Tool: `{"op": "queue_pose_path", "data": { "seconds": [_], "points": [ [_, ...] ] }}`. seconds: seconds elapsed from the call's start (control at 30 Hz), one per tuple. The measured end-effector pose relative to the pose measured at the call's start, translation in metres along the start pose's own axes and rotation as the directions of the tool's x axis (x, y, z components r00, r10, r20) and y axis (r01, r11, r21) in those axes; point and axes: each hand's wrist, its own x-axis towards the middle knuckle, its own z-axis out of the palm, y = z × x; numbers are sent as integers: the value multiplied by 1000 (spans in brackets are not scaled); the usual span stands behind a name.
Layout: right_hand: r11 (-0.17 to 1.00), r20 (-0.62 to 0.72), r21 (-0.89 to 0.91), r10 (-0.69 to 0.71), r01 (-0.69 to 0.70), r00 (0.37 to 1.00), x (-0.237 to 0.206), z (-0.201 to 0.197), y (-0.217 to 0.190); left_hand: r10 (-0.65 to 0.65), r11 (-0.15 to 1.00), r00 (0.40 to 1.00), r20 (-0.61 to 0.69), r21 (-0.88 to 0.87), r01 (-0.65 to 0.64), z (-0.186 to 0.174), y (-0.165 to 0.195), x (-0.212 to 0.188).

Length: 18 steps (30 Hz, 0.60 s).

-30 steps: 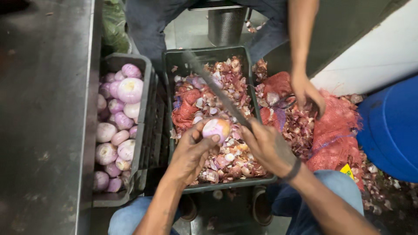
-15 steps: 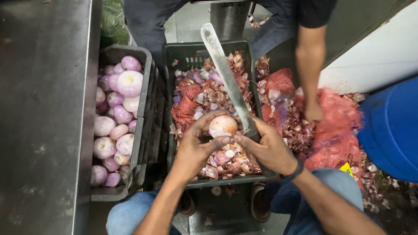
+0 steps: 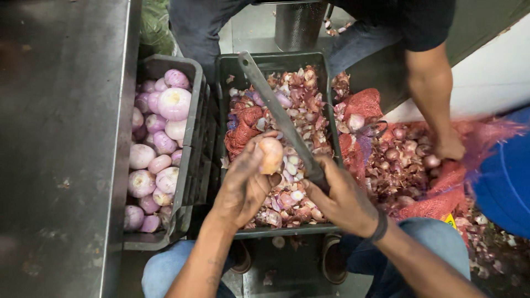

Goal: The person peels red onions using a knife, removing outer layers and placing the peeled onions into a crate. A second person also peels onions nearby.

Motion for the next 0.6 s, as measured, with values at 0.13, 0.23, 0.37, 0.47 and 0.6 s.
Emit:
{"op": "queue_pose_path", "data": {
  "seconds": [0.13, 0.23, 0.37, 0.47, 0.6],
  "points": [
    [997, 37, 80, -3, 0, 999, -6, 3, -5, 43, 998, 997, 62, 48, -46, 2, 3, -1],
    [996, 14, 67, -59, 58, 998, -9, 9, -6, 61, 997, 997, 38, 41, -63, 1, 1, 1],
    [968, -96, -86, -245, 238, 965, -11, 22, -1, 54, 999, 999, 4, 8, -54, -1, -3, 2],
    [988, -100, -101, -131, 121, 986, -12, 32, 7, 34, 999, 999, 8, -20, -34, -2, -5, 2],
    [963, -99, -146, -241, 226, 965, -10, 38, 15, -10, 1000, 1000, -7, 22, 10, 2, -5, 0]
  ]
}}
